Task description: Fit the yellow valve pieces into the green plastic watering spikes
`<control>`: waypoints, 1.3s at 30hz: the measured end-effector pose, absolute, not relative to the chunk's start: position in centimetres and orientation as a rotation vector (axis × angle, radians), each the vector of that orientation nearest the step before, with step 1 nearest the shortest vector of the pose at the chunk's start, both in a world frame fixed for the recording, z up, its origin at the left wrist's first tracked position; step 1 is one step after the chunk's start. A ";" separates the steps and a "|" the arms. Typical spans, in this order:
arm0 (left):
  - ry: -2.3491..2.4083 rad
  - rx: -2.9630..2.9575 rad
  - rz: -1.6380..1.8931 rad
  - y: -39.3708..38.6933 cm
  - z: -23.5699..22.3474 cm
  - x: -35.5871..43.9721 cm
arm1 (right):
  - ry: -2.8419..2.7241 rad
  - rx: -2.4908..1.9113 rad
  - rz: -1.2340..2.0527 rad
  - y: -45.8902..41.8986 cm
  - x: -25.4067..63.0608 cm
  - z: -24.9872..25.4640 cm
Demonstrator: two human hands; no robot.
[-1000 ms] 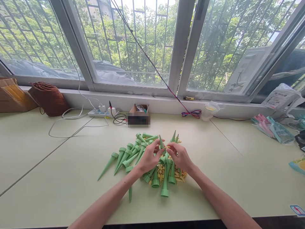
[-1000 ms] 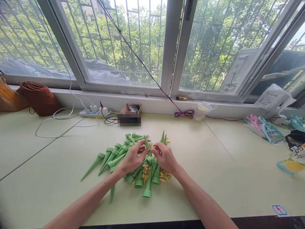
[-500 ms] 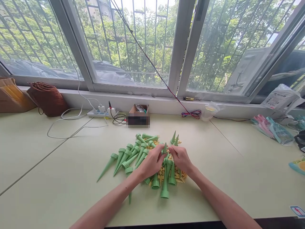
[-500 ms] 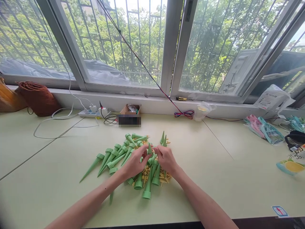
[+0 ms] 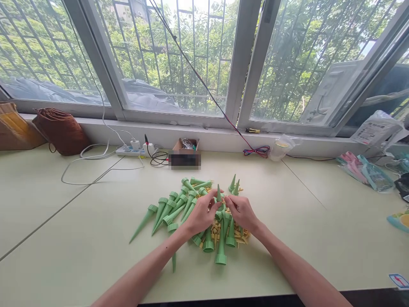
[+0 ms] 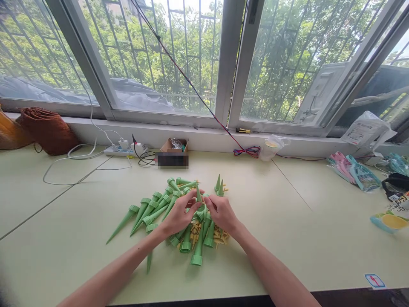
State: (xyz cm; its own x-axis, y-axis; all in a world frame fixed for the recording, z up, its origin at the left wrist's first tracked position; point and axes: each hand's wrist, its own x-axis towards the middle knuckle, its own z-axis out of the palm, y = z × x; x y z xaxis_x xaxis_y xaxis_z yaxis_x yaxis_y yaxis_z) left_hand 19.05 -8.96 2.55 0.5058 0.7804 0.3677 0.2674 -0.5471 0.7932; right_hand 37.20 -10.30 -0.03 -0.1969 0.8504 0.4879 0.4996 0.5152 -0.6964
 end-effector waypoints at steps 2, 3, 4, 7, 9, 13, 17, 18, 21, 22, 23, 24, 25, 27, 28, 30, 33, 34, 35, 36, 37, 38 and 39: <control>0.835 1.993 0.977 -8.8 2.5 19.0 | -1.876 -1.105 0.501 -10.4 37.2 0.1; 0.820 1.955 0.978 -8.8 2.4 19.0 | -1.882 -1.101 0.502 -10.5 37.1 0.2; 0.802 1.919 0.977 -8.7 2.3 19.0 | -1.885 -1.097 0.501 -10.5 37.1 0.3; 0.769 1.834 0.965 -8.6 2.1 19.1 | -1.891 -1.087 0.493 -10.6 37.1 0.4; 0.765 1.799 0.956 -8.6 2.1 19.1 | -1.901 -1.079 0.487 -10.6 37.1 0.5; 0.767 1.740 0.910 -8.6 2.5 19.0 | -1.924 -1.051 0.473 -10.6 37.2 0.5; 0.770 1.686 0.878 -8.6 2.6 18.9 | -1.940 -1.035 0.456 -10.6 37.4 0.3; 0.770 1.673 0.878 -8.6 2.5 18.9 | -1.944 -1.037 0.454 -10.6 37.4 0.3; 0.763 1.625 0.865 -8.6 2.5 19.0 | -1.954 -1.042 0.460 -10.6 37.5 0.2; 0.759 1.609 0.858 -8.7 2.6 19.0 | -1.955 -1.042 0.463 -10.6 37.5 0.1; 0.758 1.595 0.851 -8.7 2.7 19.0 | -1.955 -1.042 0.465 -10.6 37.5 0.1; 0.759 1.581 0.846 -8.8 2.8 19.0 | -1.954 -1.041 0.465 -10.5 37.5 0.1; 0.761 1.568 0.842 -8.8 2.9 19.0 | -1.955 -1.038 0.463 -10.5 37.5 0.1; 0.764 1.547 0.836 -8.9 3.2 19.0 | -1.958 -1.033 0.459 -10.5 37.5 0.1; 0.762 1.541 0.832 -8.9 3.2 19.0 | -1.961 -1.031 0.456 -10.5 37.5 0.1; 0.755 1.543 0.822 -8.9 3.2 19.0 | -1.961 -1.031 0.446 -10.6 37.4 0.1; 0.746 1.578 0.840 -8.9 2.8 19.1 | -1.938 -1.044 0.428 -10.7 37.2 0.1; 0.741 1.591 0.855 -8.8 2.6 19.1 | -1.927 -1.051 0.427 -10.7 37.2 0.1; 0.735 1.605 0.870 -8.8 2.4 19.1 | -1.918 -1.059 0.430 -10.8 37.1 0.1; 0.729 1.623 0.885 -8.8 2.2 19.2 | -1.911 -1.067 0.436 -10.8 37.0 0.1; 0.725 1.646 0.896 -8.8 2.0 19.2 | -1.907 -1.074 0.442 -10.8 37.0 0.1; 0.725 1.677 0.906 -8.9 1.9 19.2 | -1.904 -1.079 0.448 -10.8 37.0 0.1; 0.729 1.716 0.916 -8.9 1.8 19.2 | -1.901 -1.083 0.455 -10.8 37.0 0.1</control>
State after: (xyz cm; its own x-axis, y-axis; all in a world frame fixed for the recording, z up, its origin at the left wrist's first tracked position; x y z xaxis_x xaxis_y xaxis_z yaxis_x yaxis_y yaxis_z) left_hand 19.20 -8.90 1.80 0.5282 0.8161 0.2346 0.0447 -0.3026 0.9521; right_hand 37.00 -10.83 0.10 -0.2368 0.8265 0.5107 0.5060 0.5537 -0.6614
